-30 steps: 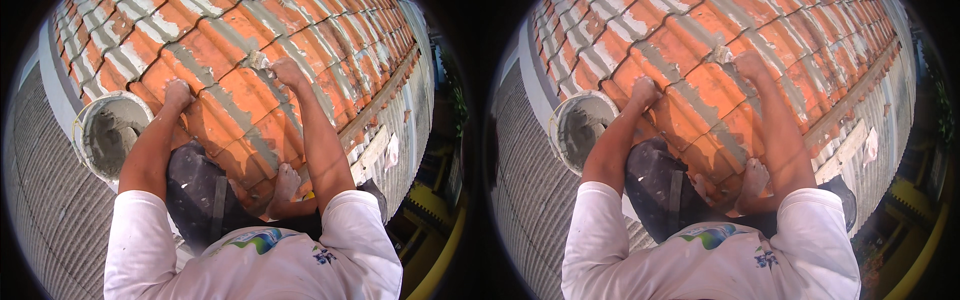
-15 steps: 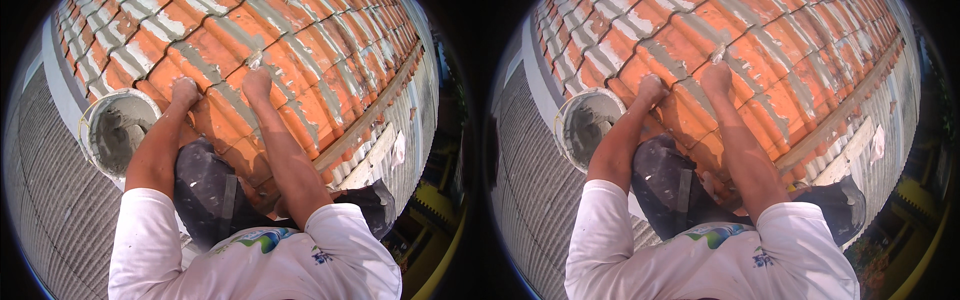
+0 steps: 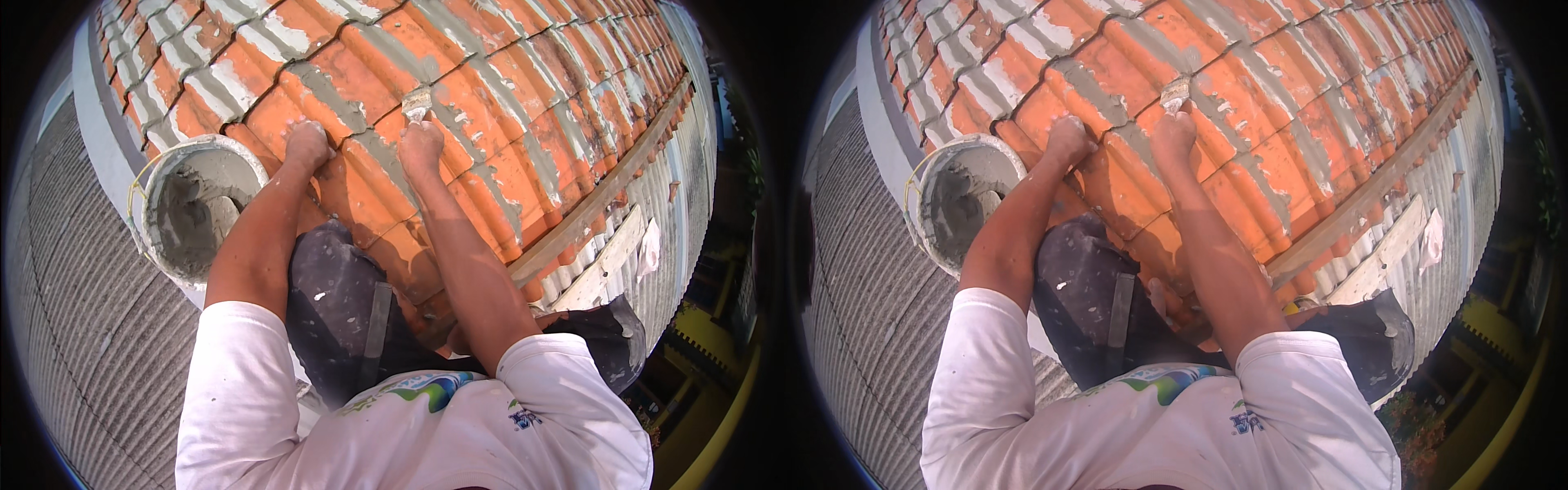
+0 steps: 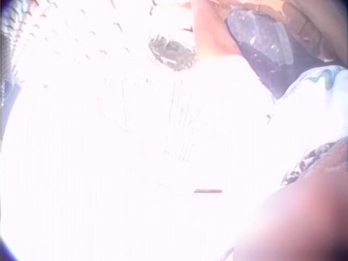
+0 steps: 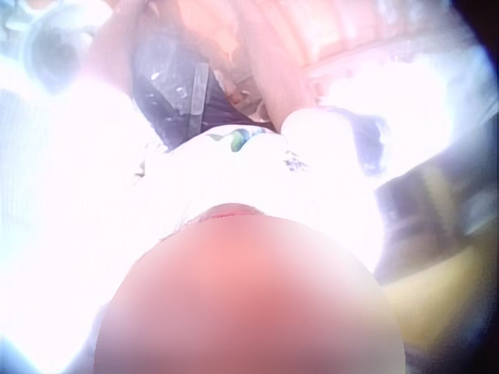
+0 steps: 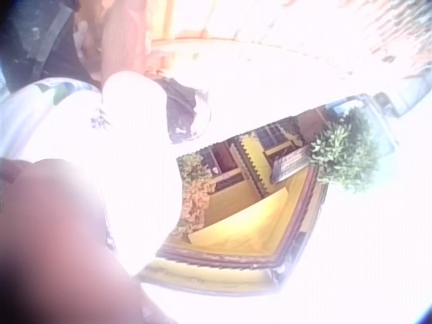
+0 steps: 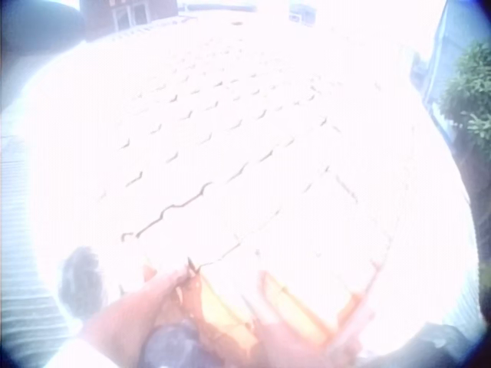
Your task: The person scoops mortar from a bucket with a trowel and applies it into the gaps between red roof tiles. The person repeatedly smooths the mortar along the tile joints while working on a sloped tiled roof.
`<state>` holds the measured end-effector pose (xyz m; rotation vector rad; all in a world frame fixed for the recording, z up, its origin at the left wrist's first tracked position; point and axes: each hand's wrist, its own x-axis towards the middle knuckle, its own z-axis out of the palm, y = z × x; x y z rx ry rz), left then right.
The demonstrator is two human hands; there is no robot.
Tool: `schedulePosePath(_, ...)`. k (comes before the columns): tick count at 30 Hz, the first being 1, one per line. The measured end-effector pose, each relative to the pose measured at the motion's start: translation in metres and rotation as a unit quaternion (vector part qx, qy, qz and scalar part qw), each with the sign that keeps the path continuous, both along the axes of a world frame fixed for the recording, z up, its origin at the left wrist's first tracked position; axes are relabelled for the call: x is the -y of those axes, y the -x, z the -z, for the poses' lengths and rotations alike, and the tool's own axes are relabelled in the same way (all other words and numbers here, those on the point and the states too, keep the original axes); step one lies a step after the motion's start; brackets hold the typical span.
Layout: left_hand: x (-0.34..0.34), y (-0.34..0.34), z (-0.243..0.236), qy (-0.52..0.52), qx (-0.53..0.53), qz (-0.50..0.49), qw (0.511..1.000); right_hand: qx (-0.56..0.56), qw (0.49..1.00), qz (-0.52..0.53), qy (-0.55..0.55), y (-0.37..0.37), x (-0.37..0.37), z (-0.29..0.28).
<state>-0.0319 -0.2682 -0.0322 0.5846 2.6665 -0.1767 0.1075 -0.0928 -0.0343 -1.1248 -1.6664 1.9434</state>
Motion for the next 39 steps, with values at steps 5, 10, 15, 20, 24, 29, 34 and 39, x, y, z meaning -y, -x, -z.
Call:
schedulePosePath(5, -0.003, 0.001, -0.002, 0.019, 0.009, -0.007, 1.000, 0.083, 0.996, 0.016, -0.014, -0.005, 0.007, 0.015)
schedulePosePath(10, -0.004, 0.001, -0.002, 0.020, 0.018, -0.020, 0.999, -0.034, 0.999, 0.008, 0.019, -0.003, 0.019, 0.035)
schedulePosePath(15, -0.003, 0.003, -0.001, 0.015, 0.043, -0.019, 0.999, 0.111, 0.992, -0.008, -0.055, -0.008, 0.020, 0.035)
schedulePosePath(20, -0.002, 0.003, -0.004, -0.010, 0.035, -0.019, 0.999, 0.023, 0.980, -0.118, -0.158, -0.012, 0.005, 0.034)
schedulePosePath(24, -0.002, 0.000, -0.006, -0.009, 0.018, -0.005, 1.000, 0.146, 0.965, -0.091, -0.196, -0.008, -0.004, 0.032)
schedulePosePath(29, 0.000, 0.000, 0.000, -0.002, 0.009, -0.005, 1.000, 0.101, 0.969, -0.155, -0.163, -0.004, -0.019, 0.002)
schedulePosePath(34, 0.001, 0.006, 0.013, 0.011, 0.009, -0.021, 1.000, 0.219, 0.914, -0.157, -0.302, -0.012, -0.057, -0.047)
schedulePosePath(39, 0.001, 0.010, 0.018, 0.009, 0.002, -0.015, 1.000, 0.260, 0.778, -0.323, -0.473, 0.011, -0.122, -0.076)
